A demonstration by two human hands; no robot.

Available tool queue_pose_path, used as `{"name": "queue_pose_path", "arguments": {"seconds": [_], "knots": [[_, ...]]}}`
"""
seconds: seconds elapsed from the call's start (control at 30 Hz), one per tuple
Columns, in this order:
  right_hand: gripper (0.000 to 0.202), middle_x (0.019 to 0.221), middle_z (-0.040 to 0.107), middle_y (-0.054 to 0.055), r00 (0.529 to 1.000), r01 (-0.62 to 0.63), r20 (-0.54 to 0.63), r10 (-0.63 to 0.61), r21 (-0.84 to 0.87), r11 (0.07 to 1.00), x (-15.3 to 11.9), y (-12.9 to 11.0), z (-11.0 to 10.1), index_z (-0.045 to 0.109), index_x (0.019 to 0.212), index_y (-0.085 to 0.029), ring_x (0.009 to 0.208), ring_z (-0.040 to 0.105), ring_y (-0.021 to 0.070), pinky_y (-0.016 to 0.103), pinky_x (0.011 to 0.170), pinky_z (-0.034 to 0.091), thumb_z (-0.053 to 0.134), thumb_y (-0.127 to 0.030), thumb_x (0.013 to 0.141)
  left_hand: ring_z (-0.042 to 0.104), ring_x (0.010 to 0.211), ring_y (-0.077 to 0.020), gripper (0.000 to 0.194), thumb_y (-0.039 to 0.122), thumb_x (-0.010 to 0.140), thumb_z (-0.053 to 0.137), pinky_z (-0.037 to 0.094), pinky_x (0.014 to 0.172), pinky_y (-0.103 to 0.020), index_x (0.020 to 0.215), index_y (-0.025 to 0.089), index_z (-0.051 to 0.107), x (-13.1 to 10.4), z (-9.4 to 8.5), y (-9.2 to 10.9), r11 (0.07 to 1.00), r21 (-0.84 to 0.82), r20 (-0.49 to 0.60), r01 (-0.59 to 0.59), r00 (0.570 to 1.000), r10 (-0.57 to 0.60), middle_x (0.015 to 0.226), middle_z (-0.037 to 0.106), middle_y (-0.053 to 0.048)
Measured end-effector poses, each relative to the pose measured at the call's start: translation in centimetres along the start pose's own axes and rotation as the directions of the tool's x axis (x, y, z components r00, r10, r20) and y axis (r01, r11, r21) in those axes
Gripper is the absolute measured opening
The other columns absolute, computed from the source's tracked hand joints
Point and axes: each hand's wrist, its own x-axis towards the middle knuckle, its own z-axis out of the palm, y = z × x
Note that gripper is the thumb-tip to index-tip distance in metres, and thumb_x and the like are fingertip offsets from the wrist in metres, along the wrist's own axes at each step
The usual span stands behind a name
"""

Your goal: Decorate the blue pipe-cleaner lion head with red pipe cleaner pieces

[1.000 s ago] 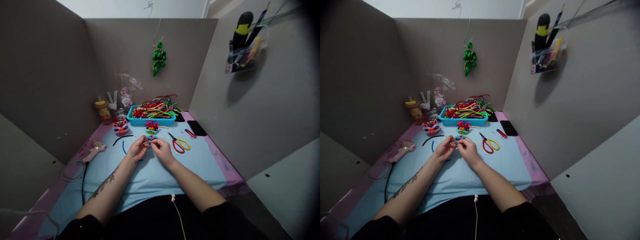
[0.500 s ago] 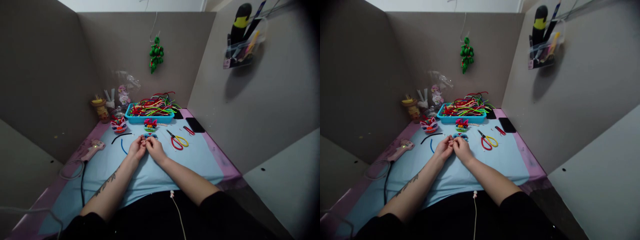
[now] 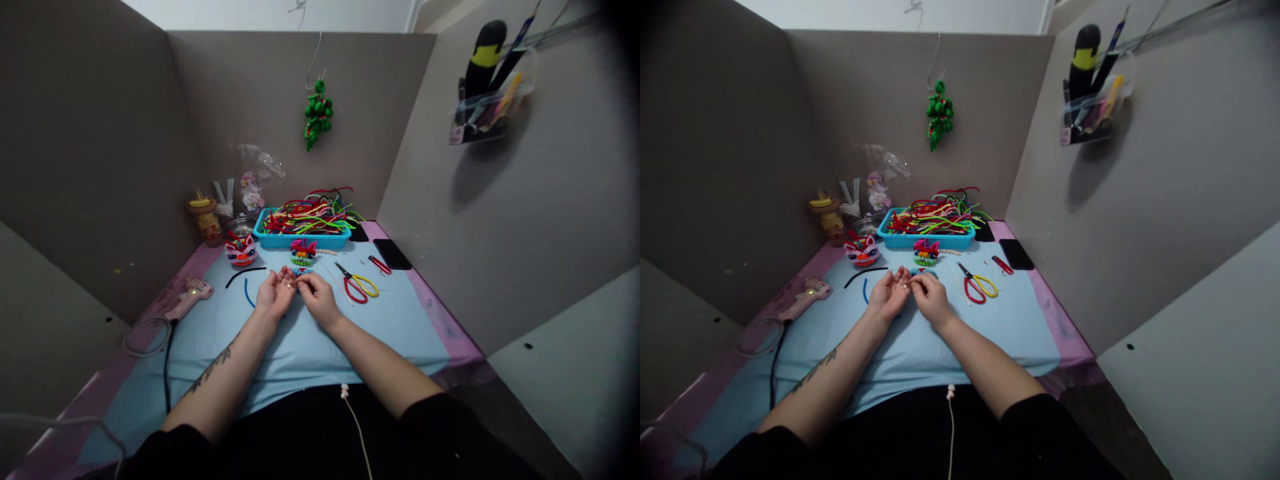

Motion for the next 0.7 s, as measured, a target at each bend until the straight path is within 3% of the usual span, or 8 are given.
{"name": "queue_pose_path", "arguments": {"seconds": [0.1,0.2,0.4,0.7], "knots": [[0.015,0.074,0.061,0.003,0.999,0.047,-0.001,-0.047,-0.101,0.994,-0.4,-0.2,-0.7,0.062,0.083,-0.019,0.068,0.056,0.0148,0.026,0.065,0.046,0.048,-0.02,0.085,0.066,0.09,-0.0233,0.047,0.041,0.095,0.025,0.057,0.072,-0.034,0.102,0.007,0.057,-0.6,0.2,0.4,0.997,-0.077,0.118,-0.019,0.993,0.028,0.092,0.065,-0.016],[0.016,0.073,0.062,0.003,0.996,0.087,0.023,-0.084,-0.212,0.973,-0.8,-0.1,-1.0,0.062,0.081,-0.019,0.066,0.056,0.0146,0.026,0.065,0.045,0.047,-0.018,0.084,0.063,0.102,-0.0276,0.058,0.05,0.093,0.022,0.056,0.078,-0.04,0.113,0.005,0.053,-0.8,0.1,0.7,0.994,-0.109,0.164,-0.005,0.986,0.023,0.101,0.064,-0.019],[0.017,0.073,0.066,0.003,0.988,0.156,0.07,-0.14,-0.387,0.909,-1.1,0.5,-1.0,0.063,0.081,-0.019,0.067,0.059,0.015,0.026,0.067,0.043,0.046,-0.017,0.084,0.058,0.11,-0.0305,0.067,0.057,0.091,0.018,0.054,0.078,-0.043,0.121,0.006,0.05,-0.8,-0.3,0.9,0.997,-0.078,0.155,-0.026,0.987,0.038,0.108,0.063,-0.021],[0.019,0.075,0.067,0.004,0.976,0.217,0.127,-0.177,-0.498,0.839,-1.0,0.4,-0.8,0.064,0.083,-0.019,0.074,0.061,0.0163,0.026,0.072,0.043,0.046,-0.017,0.087,0.057,0.11,-0.0309,0.07,0.06,0.09,0.016,0.053,0.077,-0.043,0.117,0.007,0.054,-1.0,-0.3,0.5,1.0,-0.011,0.171,-0.015,0.985,0.017,0.109,0.062,-0.019]]}}
